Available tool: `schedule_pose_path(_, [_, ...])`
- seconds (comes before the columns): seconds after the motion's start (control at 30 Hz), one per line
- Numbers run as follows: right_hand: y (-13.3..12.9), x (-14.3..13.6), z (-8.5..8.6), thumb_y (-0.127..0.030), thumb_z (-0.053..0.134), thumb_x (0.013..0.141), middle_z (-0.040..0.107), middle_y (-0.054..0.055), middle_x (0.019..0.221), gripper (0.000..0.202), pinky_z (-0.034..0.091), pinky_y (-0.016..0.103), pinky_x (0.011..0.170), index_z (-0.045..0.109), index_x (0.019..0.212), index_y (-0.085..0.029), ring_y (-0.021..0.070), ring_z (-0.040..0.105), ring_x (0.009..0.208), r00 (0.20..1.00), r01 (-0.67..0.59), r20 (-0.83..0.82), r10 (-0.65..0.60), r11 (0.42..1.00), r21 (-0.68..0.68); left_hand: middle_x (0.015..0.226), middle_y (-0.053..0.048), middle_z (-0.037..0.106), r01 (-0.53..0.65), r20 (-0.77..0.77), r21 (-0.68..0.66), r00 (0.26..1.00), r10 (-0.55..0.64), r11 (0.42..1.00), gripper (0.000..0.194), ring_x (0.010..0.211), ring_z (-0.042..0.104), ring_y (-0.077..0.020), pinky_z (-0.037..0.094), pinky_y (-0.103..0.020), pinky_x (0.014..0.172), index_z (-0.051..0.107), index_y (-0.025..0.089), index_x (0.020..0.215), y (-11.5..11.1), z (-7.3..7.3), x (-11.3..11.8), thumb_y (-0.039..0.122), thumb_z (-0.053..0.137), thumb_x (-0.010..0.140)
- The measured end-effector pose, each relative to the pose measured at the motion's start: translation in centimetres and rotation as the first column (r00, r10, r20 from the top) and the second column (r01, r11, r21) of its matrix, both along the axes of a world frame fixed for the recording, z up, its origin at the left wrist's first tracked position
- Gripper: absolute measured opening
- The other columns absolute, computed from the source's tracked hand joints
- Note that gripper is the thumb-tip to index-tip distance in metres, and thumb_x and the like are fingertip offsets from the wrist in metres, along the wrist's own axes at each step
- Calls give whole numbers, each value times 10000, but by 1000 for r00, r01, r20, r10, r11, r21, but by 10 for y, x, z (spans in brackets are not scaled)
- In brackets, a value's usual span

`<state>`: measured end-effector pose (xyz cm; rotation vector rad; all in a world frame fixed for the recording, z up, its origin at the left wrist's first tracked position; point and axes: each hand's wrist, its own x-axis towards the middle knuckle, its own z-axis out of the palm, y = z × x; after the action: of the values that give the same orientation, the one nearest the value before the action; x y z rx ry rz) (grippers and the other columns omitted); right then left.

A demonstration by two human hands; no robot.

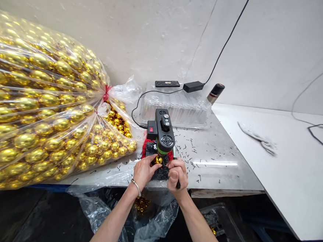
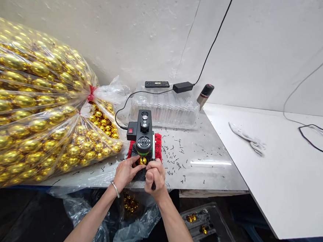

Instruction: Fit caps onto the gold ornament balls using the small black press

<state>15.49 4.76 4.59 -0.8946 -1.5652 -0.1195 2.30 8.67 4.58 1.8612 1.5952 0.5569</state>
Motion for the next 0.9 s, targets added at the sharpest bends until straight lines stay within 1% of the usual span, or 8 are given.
schedule_pose_path(0.2, [3,-1,-15,-162,306,910,495,2,743,243,469,391,800,427,704,-207,133,567,683,1000,-11,15,11,1000,13,886,-77,729,17,-24,-2,1000,-17,1000,418,843,670,-250,457,-298,736,654,225,1183,-1,2,-1,401,616,806])
schedule_pose_path(0.3, [1,0,-9,-139,323,898,489,5,741,231,478,353,736,425,703,-206,134,551,689,997,-29,75,27,999,26,880,-83,729,17,-19,3,1000,-16,1000,419,855,667,-249,457,-294,741,653,210,1184,-1,2,0,396,607,811])
schedule_pose_path(0.53, [-9,-3,64,-101,381,895,482,0,687,271,401,262,605,417,644,-197,120,502,674,993,-46,-114,27,985,-165,801,-52,713,-92,190,39,978,83,995,406,744,629,-207,446,-287,718,682,205,1125,-7,-2,-3,358,665,749])
schedule_pose_path(0.6, [-10,-4,79,-115,391,903,476,-2,684,282,386,261,600,412,633,-196,114,489,662,992,-56,-122,30,975,-216,747,-34,691,-143,352,-45,924,150,989,451,658,589,-178,438,-279,656,679,183,1121,-22,-3,-11,418,666,737])
schedule_pose_path(0.67, [-11,-4,83,-119,394,906,469,-3,686,286,375,260,595,408,631,-196,109,473,647,992,-64,-117,38,972,-227,727,-23,677,-86,516,-231,834,197,969,511,588,546,-145,421,-255,576,691,162,1079,-44,-9,-21,501,684,697])
schedule_pose_path(0.77, [-11,-6,76,-110,393,906,470,-1,698,283,369,260,600,404,636,-195,107,469,655,993,-52,-113,30,979,-197,693,-43,668,113,640,-553,692,335,825,504,515,503,-100,383,-208,473,718,107,855,-84,-34,-34,552,740,619])
schedule_pose_path(0.83, [-11,-7,70,-104,387,907,470,0,691,285,372,263,613,405,638,-195,114,482,677,993,-39,-116,18,983,-180,698,-73,678,127,586,-750,584,562,649,459,483,505,-80,385,-184,442,689,86,730,-106,-58,-38,528,756,629])
schedule_pose_path(0.9, [-12,-8,67,-102,385,907,467,-1,679,287,375,267,619,406,638,-197,121,490,688,993,-32,-118,12,985,-171,693,-85,684,88,421,-900,432,798,427,389,475,538,-79,430,-175,454,650,94,691,-120,-81,-41,469,752,679])
